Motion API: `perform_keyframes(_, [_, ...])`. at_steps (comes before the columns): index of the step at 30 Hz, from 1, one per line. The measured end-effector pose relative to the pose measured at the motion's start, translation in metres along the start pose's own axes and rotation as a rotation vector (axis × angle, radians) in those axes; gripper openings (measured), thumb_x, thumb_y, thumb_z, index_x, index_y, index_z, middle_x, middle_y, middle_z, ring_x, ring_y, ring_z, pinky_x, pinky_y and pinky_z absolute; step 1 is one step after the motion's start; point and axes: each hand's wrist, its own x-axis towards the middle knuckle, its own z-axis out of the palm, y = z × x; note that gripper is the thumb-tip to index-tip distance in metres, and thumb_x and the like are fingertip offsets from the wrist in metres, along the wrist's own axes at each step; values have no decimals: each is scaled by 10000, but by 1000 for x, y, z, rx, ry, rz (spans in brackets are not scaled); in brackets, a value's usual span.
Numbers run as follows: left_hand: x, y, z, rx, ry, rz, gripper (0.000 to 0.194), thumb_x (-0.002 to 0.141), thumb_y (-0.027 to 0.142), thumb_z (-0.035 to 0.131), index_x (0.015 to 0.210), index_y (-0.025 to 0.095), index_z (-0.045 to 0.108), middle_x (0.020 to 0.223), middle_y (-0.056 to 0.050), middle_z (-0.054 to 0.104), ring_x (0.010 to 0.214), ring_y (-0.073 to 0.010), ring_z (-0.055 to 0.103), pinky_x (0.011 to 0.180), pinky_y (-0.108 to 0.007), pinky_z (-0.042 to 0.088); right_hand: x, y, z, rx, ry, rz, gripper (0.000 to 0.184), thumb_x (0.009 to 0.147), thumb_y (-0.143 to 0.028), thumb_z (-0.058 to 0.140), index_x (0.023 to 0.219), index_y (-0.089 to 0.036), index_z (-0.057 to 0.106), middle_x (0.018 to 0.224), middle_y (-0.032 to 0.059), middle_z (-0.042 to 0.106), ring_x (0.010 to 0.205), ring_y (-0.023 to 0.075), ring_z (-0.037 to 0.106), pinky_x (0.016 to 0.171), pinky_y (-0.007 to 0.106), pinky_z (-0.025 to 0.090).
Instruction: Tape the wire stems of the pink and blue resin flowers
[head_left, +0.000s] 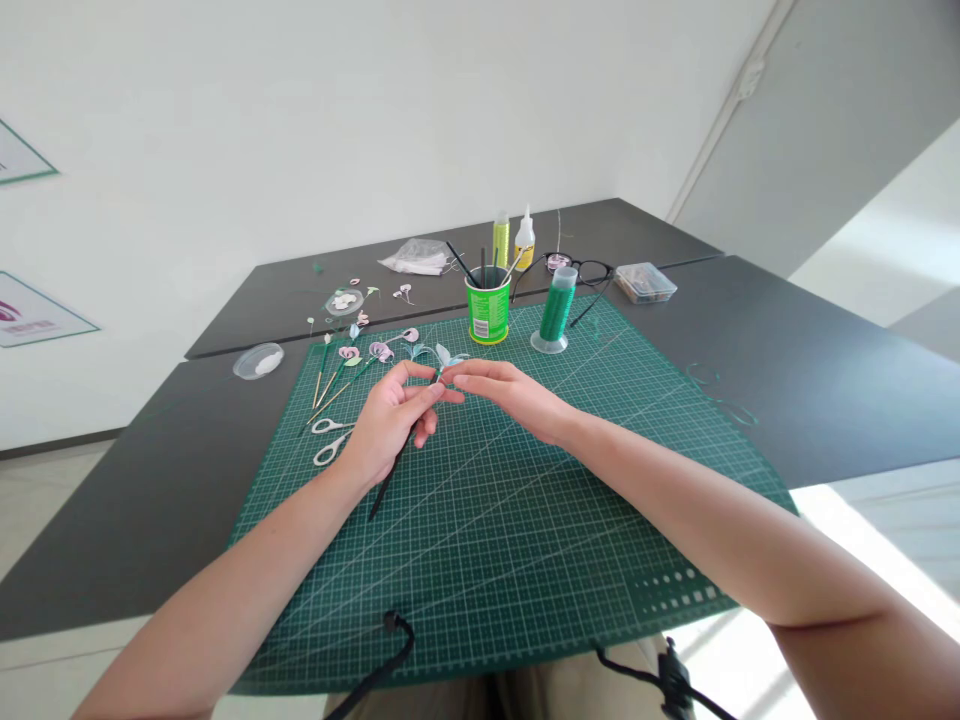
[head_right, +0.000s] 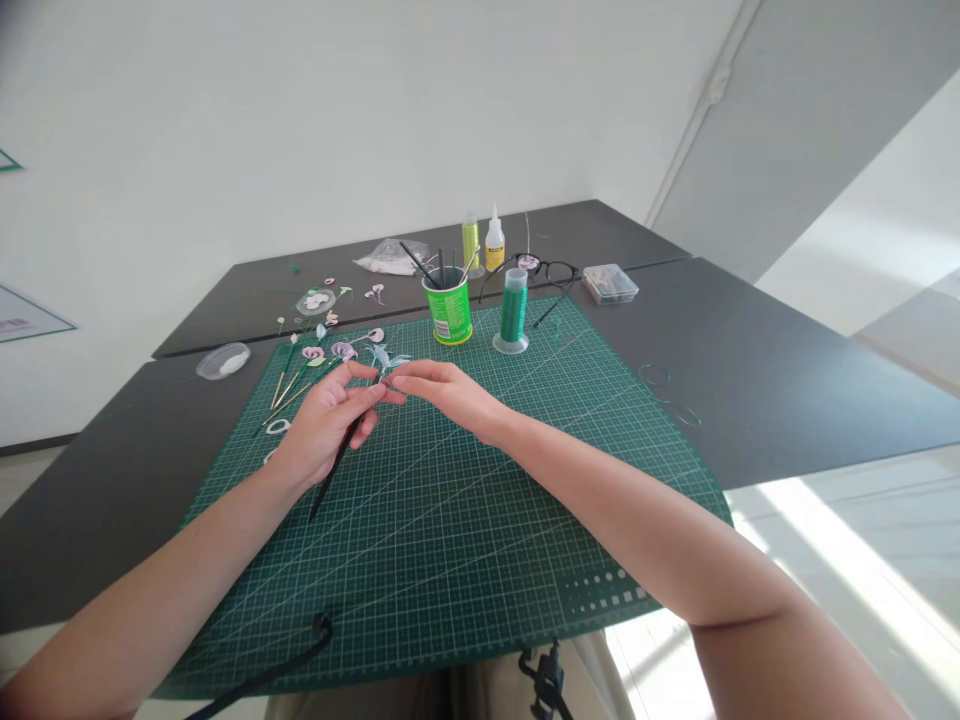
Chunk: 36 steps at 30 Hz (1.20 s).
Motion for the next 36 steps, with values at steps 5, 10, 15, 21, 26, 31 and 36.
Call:
perform_keyframes(5, [2, -2, -1, 38, 9, -8, 480, 759, 406, 906, 1026, 219, 554, 534, 78, 652, 441, -112, 567, 367, -172, 388, -4, -2, 4, 134, -152, 85, 235, 988, -379, 694, 1087, -172, 743, 877, 16, 742, 680, 122, 684, 692, 291, 570])
perform_keyframes(10, [2, 0, 0, 15, 29, -28, 545, 698, 379, 948, 1027, 210, 547, 736, 14, 791, 454, -90, 579, 358, -172, 401, -6, -9, 9, -32, 23, 118, 154, 1027, -299, 640, 1019, -164, 714, 528, -108, 380, 466, 69, 306, 427, 214, 220])
perform_keyframes(15, [2, -2, -2, 17, 3, -30, 523, 739, 406, 925, 1022, 209, 531, 864, -49, 849, 460, -80, 587, 361, -166, 413, -6, -10, 10, -162, 83, 44, 147, 1023, -294, 645, 917, -193, 668, 502, -109, 374, 447, 67, 227, 434, 247, 157])
perform_keyframes(21, [2, -1, -3, 53, 2, -17, 524, 736, 414, 930, 1020, 219, 535, 657, 44, 757, 444, -97, 590, 353, -171, 422, -9, -4, 9, -157, 57, -54, 159, 993, -314, 680, 882, -201, 676, 712, 9, 686, 586, 112, 503, 561, 262, 364])
perform_keyframes(26, [3, -1, -4, 117, 0, -13, 485, 777, 418, 899, 1024, 225, 528, 578, 79, 697, 438, -106, 588, 354, -175, 419, -11, -8, 7, -186, 42, -165, 253, 955, -403, 725, 842, -177, 734, 553, -54, 481, 515, 84, 323, 508, 265, 239])
perform_keyframes(31, [2, -4, -6, 213, -65, -23, 370, 859, 421, 807, 1008, 215, 538, 938, -67, 858, 487, -101, 638, 377, -197, 450, -12, -15, 1, -175, 89, -311, 285, 917, -412, 748, 835, -144, 804, 527, -60, 446, 512, 71, 305, 485, 262, 219])
perform_keyframes(36, [-3, -4, -4, 311, -125, -50, 297, 887, 412, 758, 994, 217, 562, 990, -85, 865, 501, -108, 648, 387, -197, 438, -13, -17, -2, -163, 88, -351, 219, 891, -339, 774, 865, -141, 865, 520, -45, 495, 499, 67, 316, 464, 259, 211])
